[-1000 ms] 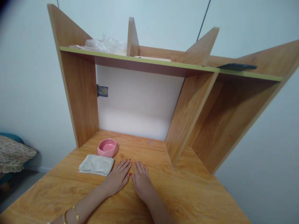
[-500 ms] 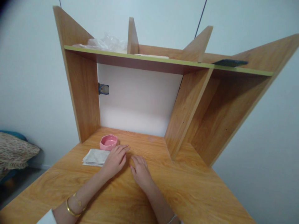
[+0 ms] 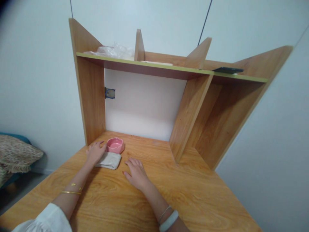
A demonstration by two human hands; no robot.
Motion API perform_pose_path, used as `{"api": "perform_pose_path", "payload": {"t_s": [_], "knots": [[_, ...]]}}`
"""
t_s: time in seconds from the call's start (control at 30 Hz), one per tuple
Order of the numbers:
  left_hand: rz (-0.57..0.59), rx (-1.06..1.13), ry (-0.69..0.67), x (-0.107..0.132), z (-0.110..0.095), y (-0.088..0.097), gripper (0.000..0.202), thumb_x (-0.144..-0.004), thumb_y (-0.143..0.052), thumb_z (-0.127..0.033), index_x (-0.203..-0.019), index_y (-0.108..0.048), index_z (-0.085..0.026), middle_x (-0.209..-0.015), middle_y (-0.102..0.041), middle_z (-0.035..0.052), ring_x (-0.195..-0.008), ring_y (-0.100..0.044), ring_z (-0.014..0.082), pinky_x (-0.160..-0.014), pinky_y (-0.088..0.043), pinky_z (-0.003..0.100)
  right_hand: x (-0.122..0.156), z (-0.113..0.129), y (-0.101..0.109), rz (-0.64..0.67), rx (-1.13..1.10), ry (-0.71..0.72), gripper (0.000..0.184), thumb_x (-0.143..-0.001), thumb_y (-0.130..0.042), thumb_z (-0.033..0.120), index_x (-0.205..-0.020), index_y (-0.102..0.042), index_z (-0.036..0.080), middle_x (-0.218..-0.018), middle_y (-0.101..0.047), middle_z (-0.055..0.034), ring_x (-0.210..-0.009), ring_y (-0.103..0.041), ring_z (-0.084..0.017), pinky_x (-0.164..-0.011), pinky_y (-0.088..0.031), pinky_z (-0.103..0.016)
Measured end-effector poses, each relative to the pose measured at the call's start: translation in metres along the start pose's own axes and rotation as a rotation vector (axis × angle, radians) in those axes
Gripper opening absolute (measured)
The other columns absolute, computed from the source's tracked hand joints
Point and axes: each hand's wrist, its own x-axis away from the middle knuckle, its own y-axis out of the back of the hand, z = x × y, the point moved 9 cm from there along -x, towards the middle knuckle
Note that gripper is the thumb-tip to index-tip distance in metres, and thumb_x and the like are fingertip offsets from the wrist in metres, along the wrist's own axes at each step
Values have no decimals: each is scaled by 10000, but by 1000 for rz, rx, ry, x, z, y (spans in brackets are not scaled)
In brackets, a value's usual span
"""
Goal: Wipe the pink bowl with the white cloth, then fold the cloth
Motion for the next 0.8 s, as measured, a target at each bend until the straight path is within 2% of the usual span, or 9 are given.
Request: {"api": "perform_pose_path", "payload": {"t_s": [0.2,0.33,0.43,0.6,0.7,0.8], "knots": [[82,141,-38,-14,8,-19,402,-800,-339,-334,-980,-613,-101,-1024,-641,131,-984,-568,233,-833,-411,316,-19,26,-13,21,-45,59,525,-784,-528,370,-1254,-391,181,-1280,-454,-90,-1186,-376,-216,-979,-293,-369],[105,210,-47,-16,8,-25,401,-797,-324,-326,-911,-624,-86,-969,-658,137,-935,-590,227,-807,-424,296,-31,39,-16,-15,-23,74,608,-762,-558,343,-1296,-321,175,-1303,-427,-89,-1177,-372,-218,-962,-305,-366],[123,251,-45,-13,8,-26,385,-795,-319,-337,-818,-633,-117,-895,-674,118,-879,-607,231,-758,-441,289,-40,40,-19,-10,53,64,526,-778,-536,288,-1264,-365,181,-1243,-482,-87,-1120,-410,-217,-918,-333,-363],[158,304,-12,-11,11,-30,393,-803,-307,-360,-653,-602,-149,-755,-674,101,-792,-620,235,-663,-455,281,-48,38,-18,-8,209,33,248,-793,-484,213,-1037,-529,204,-1040,-582,-56,-986,-465,-197,-843,-351,-315],[185,323,17,-13,14,-35,381,-804,-329,-369,-631,-590,-151,-715,-668,97,-791,-620,244,-638,-456,284,-45,30,-10,-29,261,-11,215,-773,-465,163,-974,-537,194,-987,-583,-59,-947,-465,-196,-815,-345,-304],[217,333,40,-16,15,-40,385,-802,-360,-397,-635,-594,-142,-702,-668,109,-807,-619,262,-630,-459,291,-35,13,1,-56,298,-85,211,-746,-456,135,-939,-528,178,-968,-573,-76,-931,-456,-207,-802,-334,-312]]}}
